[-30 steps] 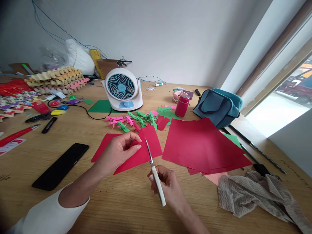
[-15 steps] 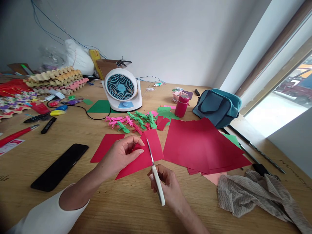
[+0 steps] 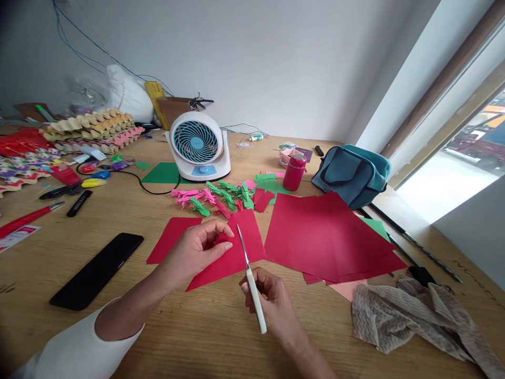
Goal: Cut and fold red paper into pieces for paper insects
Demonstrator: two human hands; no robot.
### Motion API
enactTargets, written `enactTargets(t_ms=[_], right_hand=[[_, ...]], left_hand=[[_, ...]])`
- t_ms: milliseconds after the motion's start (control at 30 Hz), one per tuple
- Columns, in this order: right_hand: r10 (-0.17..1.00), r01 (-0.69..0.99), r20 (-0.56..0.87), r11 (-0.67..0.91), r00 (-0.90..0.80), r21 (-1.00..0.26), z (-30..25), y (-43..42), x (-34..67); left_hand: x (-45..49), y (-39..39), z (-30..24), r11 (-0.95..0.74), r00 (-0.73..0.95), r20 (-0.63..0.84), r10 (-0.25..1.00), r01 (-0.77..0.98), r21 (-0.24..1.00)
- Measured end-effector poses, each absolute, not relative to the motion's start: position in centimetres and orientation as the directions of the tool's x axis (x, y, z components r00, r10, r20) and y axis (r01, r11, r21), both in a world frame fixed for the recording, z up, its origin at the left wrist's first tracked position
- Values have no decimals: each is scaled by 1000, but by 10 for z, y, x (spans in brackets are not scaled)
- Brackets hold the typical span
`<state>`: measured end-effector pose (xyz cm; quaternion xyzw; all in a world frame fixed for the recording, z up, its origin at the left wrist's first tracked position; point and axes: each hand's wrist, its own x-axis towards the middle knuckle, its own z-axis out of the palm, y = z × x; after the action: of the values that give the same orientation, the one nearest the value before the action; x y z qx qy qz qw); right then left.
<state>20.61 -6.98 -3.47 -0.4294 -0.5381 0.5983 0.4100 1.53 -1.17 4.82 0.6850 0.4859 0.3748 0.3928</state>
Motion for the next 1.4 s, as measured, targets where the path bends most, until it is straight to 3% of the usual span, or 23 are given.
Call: enactTargets(t_ms=[733, 1400], right_hand=[[956, -40, -66, -81, -287, -996, -31, -70, 205], [955, 57, -110, -98, -275, -994, -24, -72, 203]], left_hand=[[17, -15, 48, -217, 297, 115, 948, 340, 915], [16, -12, 48, -250, 259, 166, 951, 334, 909]])
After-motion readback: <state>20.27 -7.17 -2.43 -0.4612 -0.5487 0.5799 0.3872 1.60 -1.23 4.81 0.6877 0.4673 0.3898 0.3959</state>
